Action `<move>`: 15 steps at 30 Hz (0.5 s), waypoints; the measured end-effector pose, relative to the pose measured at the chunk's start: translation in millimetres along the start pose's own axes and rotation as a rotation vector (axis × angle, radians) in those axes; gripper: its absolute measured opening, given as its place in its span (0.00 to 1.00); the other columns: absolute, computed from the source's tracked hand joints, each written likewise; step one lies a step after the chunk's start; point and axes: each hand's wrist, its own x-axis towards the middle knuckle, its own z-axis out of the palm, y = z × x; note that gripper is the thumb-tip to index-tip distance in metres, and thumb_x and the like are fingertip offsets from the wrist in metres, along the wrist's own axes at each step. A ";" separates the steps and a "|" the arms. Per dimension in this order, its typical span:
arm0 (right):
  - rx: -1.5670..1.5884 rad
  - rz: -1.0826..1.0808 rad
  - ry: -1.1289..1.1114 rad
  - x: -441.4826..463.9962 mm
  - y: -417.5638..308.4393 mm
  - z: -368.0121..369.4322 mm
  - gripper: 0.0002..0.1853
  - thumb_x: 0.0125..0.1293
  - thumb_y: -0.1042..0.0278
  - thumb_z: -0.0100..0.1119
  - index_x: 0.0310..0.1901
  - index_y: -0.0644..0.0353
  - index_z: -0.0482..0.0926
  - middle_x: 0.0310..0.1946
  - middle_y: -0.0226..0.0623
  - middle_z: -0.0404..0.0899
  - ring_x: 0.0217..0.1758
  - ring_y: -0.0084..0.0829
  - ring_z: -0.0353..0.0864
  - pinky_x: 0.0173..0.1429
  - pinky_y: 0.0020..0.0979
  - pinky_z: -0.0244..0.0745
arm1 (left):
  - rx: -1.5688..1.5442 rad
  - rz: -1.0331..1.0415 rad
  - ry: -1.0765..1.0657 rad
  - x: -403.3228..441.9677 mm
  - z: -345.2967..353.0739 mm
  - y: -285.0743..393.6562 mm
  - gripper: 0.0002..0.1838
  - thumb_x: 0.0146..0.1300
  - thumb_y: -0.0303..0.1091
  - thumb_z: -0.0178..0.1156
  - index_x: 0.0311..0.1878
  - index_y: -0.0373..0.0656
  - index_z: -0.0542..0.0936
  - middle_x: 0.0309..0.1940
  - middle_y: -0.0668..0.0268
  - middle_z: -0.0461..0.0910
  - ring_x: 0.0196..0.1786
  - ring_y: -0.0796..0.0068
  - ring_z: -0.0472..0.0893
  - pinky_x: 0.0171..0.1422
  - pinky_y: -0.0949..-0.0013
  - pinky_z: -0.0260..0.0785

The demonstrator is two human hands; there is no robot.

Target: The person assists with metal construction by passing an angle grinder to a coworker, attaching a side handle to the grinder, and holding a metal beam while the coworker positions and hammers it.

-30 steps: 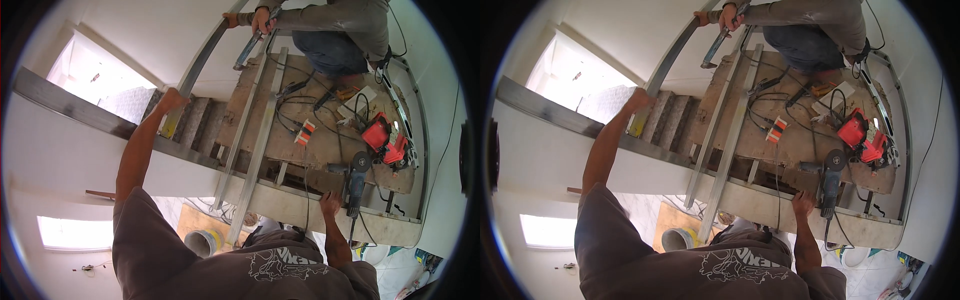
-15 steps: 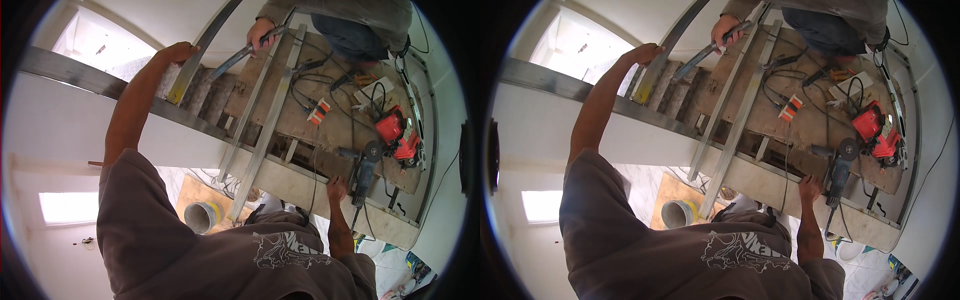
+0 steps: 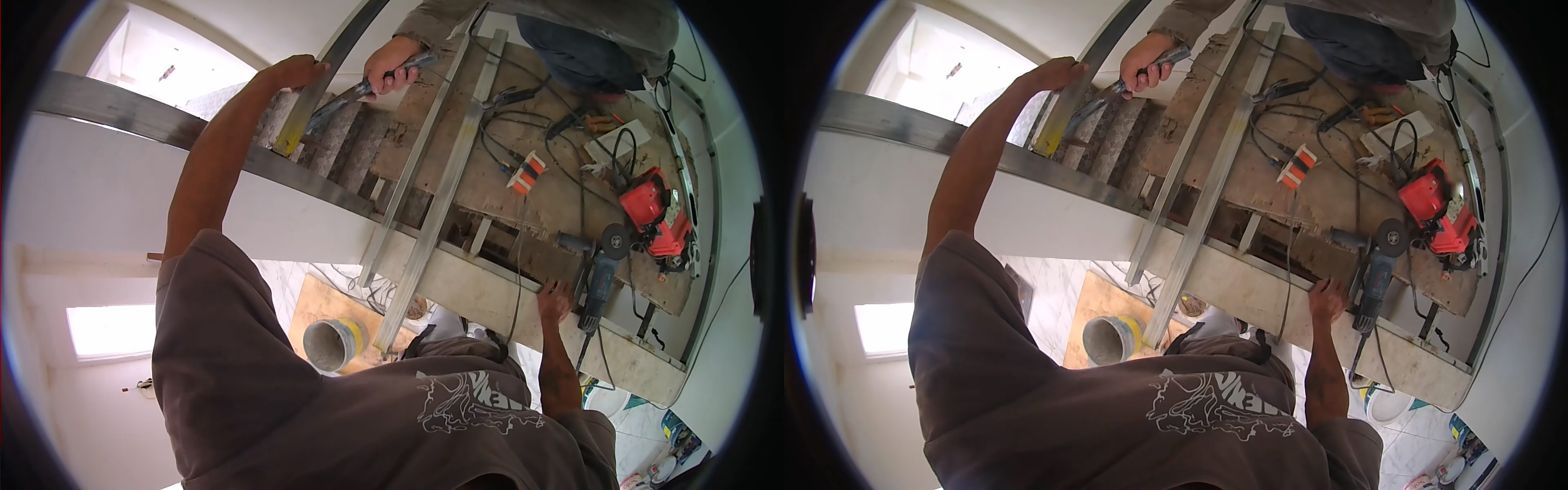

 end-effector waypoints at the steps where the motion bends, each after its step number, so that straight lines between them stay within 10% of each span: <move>1: -0.004 0.022 -0.035 0.6 -0.2 0.3 0.11 0.63 0.61 0.54 0.39 0.61 0.79 0.37 0.48 0.78 0.40 0.52 0.80 0.46 0.51 0.75 | 0.006 0.019 -0.004 -0.7 -2.3 0.7 0.37 0.72 0.59 0.42 0.24 0.32 0.77 0.13 0.55 0.75 0.23 0.58 0.80 0.40 0.53 0.73; 15: 0.015 0.001 0.007 0.5 -2.8 -3.2 0.10 0.62 0.62 0.55 0.37 0.60 0.78 0.36 0.47 0.78 0.40 0.51 0.79 0.46 0.51 0.75 | 0.005 0.000 0.027 0.2 -8.3 -6.2 0.37 0.70 0.63 0.45 0.28 0.31 0.78 0.15 0.55 0.77 0.23 0.60 0.82 0.39 0.58 0.76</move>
